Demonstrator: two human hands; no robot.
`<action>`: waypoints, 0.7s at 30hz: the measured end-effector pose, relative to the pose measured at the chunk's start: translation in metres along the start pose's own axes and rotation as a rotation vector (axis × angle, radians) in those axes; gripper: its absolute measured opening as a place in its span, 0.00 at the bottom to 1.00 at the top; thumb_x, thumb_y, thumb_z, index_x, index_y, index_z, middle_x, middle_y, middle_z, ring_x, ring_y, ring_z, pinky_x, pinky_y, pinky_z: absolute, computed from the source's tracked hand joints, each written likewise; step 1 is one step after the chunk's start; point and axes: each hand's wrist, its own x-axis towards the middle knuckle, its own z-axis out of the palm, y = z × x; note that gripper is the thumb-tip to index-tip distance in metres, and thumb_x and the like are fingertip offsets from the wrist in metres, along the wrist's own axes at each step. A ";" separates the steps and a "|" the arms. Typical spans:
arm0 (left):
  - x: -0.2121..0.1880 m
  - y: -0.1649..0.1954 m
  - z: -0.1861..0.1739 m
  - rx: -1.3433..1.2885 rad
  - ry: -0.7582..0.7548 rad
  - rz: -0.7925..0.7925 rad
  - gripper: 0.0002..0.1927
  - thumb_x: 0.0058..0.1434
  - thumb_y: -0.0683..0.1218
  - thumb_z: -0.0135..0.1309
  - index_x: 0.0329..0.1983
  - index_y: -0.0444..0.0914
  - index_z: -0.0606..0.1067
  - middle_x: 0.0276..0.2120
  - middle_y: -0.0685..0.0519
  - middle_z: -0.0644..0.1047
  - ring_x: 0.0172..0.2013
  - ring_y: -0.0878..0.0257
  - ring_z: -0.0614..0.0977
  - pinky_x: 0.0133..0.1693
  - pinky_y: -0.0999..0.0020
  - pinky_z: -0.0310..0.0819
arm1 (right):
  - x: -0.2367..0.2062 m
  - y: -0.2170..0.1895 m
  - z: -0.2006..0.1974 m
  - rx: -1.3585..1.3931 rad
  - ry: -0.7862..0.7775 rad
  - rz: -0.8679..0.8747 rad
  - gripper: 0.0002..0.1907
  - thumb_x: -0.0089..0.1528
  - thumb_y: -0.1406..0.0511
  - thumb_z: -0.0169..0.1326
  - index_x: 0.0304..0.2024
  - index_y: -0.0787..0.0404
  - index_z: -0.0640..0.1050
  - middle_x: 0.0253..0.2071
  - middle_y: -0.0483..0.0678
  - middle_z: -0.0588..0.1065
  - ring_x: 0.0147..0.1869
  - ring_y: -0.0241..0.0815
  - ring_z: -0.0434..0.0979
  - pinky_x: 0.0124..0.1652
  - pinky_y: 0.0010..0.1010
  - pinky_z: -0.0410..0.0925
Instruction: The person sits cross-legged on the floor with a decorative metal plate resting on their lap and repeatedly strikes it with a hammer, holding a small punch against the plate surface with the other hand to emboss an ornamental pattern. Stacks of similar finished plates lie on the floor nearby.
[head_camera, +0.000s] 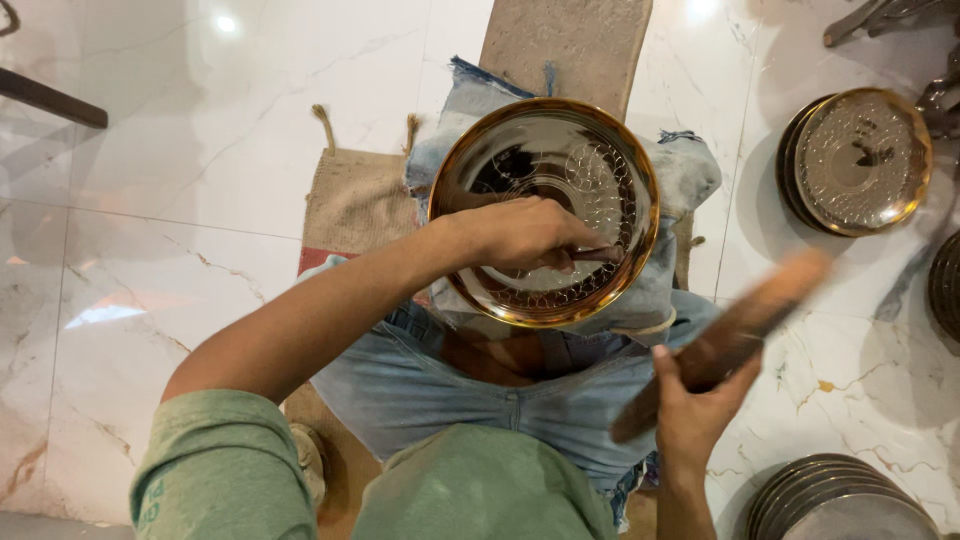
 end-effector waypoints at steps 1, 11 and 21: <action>0.001 0.000 0.000 0.000 -0.023 -0.016 0.26 0.59 0.43 0.60 0.63 0.42 0.74 0.46 0.47 0.82 0.44 0.48 0.84 0.44 0.52 0.75 | 0.003 0.001 0.001 0.033 0.011 0.026 0.47 0.61 0.68 0.67 0.76 0.63 0.56 0.56 0.61 0.70 0.56 0.43 0.74 0.56 0.35 0.70; -0.019 0.004 0.012 -0.076 0.220 -0.090 0.25 0.58 0.35 0.54 0.60 0.38 0.73 0.48 0.47 0.82 0.46 0.51 0.85 0.48 0.55 0.78 | 0.081 -0.035 -0.008 -0.524 -0.318 -0.299 0.42 0.57 0.64 0.65 0.73 0.58 0.64 0.56 0.62 0.76 0.55 0.60 0.79 0.54 0.49 0.72; -0.044 0.021 0.043 -0.123 0.717 -0.323 0.20 0.65 0.42 0.59 0.59 0.35 0.73 0.46 0.42 0.80 0.44 0.44 0.83 0.43 0.56 0.77 | 0.138 -0.128 0.004 -1.127 -0.631 -0.586 0.42 0.56 0.65 0.63 0.72 0.35 0.68 0.41 0.50 0.79 0.42 0.56 0.82 0.40 0.49 0.74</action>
